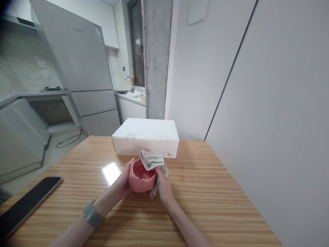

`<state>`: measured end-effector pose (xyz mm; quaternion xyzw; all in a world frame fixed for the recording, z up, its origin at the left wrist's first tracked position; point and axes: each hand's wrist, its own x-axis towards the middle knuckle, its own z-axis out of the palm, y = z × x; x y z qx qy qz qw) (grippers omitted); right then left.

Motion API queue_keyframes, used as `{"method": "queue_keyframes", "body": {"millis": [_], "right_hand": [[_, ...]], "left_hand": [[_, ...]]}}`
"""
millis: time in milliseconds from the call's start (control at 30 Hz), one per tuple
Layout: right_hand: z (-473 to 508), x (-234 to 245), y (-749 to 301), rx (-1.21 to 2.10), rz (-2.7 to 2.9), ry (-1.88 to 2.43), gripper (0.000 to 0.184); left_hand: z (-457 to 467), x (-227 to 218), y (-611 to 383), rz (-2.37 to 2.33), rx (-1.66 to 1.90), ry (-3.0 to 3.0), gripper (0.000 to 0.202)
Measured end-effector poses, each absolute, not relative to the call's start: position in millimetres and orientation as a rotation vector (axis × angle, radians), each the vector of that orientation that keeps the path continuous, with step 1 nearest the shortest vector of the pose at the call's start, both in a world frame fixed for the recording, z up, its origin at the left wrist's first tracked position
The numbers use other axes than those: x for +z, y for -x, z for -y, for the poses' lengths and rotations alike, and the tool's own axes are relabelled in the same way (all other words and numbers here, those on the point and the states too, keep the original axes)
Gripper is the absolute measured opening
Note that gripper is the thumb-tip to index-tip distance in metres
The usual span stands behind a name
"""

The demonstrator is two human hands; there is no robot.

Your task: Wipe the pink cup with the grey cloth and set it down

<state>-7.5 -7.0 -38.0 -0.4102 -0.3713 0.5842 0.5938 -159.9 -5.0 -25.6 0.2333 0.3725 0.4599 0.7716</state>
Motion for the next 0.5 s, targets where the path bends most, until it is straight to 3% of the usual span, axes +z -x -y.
{"method": "queue_keyframes", "body": {"millis": [267,500], "right_hand": [[20.1,-42.6,22.6,1.129,0.853,0.962,0.036],[-13.3,-32.7,-9.2,1.318,0.64,0.868,0.03]], "left_hand": [[7.4,-17.4,145.3,-0.627,1.148,-0.521,0.052],[8.0,-21.3,155.2,-0.837,0.849,-0.576,0.066]]}}
